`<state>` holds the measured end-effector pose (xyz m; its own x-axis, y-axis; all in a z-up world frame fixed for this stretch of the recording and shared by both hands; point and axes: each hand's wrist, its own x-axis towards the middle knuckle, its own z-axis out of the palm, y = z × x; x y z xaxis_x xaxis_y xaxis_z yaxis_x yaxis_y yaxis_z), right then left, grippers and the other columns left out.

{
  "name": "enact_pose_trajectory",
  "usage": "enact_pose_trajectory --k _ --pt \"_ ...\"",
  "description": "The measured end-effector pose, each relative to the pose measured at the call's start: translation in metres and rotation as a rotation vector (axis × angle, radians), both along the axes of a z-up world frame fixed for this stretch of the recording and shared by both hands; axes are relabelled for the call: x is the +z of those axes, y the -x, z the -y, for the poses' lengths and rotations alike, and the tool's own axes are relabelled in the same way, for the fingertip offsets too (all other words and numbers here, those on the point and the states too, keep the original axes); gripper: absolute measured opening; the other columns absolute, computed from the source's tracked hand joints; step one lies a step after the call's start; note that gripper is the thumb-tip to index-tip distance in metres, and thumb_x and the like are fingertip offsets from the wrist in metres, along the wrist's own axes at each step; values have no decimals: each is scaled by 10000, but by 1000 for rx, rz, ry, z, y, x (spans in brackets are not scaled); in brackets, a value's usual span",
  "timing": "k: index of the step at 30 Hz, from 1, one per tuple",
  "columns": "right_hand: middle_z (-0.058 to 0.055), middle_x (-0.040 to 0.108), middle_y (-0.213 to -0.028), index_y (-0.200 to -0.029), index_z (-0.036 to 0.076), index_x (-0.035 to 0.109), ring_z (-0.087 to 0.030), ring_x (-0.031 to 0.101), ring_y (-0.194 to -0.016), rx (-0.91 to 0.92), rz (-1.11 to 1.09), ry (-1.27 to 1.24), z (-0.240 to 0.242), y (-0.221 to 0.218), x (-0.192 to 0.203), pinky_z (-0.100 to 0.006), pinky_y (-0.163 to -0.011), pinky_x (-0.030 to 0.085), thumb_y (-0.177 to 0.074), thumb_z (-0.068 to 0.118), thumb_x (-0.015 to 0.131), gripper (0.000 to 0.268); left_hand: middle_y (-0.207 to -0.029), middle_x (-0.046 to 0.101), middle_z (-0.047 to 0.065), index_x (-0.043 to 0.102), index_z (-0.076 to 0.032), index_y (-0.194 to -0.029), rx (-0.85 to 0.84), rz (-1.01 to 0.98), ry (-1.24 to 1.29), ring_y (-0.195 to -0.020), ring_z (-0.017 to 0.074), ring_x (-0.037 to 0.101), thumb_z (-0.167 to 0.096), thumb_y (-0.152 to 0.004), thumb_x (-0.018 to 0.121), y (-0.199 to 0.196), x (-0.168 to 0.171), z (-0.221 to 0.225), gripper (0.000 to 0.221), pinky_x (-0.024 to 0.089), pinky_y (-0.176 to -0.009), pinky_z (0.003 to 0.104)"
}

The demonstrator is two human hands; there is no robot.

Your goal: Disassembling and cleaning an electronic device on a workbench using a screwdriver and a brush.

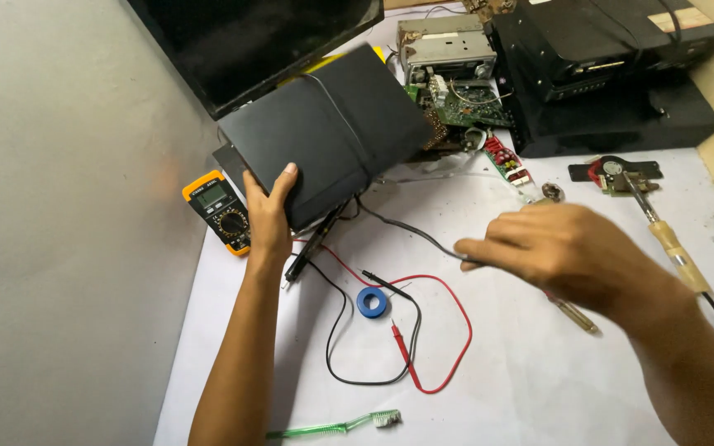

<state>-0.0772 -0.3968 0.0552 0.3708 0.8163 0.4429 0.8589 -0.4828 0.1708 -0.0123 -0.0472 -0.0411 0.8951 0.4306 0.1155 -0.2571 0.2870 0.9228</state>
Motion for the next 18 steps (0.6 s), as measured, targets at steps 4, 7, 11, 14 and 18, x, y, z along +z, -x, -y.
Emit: enact_pose_trajectory --k 4,7,11,14,18 --pt "-19 693 -788 -979 181 795 -261 630 -745 -36 -149 -264 12 -31 40 -391 -710 519 -930 268 786 100 -1018 603 105 575 -104 -1216 -250 -1 -195 -940 207 625 -239 -824 819 18 11 1 481 599 -792 419" --pt "-23 745 -904 -981 136 816 -230 636 -866 -49 -190 -360 13 -68 57 -368 -920 463 -1012 224 809 94 -1030 644 89 635 -106 -1232 -460 12 -240 -958 198 626 -180 -778 789 35 38 10 485 578 -835 378" --pt "-47 758 -993 -991 112 799 -271 658 -1046 77 -323 -472 6 -127 -1 -384 -995 470 -957 167 819 68 -1044 641 132 637 -72 -1279 -588 -9 -183 -963 240 616 -171 -771 756 40 27 6 531 565 -848 429" --pt "-76 750 -1024 -988 72 775 -216 656 -1043 125 -796 -604 -8 -137 -32 -362 -1009 473 -976 141 735 82 -1066 627 202 643 -54 -1271 -613 -98 -122 -1010 309 595 -215 -756 761 40 17 4 552 532 -896 483" --pt "-127 737 -1006 -1099 -20 732 -160 646 -909 190 -1140 -804 -18 -152 -68 -300 -842 518 -1007 41 655 134 -1131 632 301 631 -25 -1317 -554 -212 121 -982 420 609 -291 -778 752 -1 -64 -13 613 475 -931 596"
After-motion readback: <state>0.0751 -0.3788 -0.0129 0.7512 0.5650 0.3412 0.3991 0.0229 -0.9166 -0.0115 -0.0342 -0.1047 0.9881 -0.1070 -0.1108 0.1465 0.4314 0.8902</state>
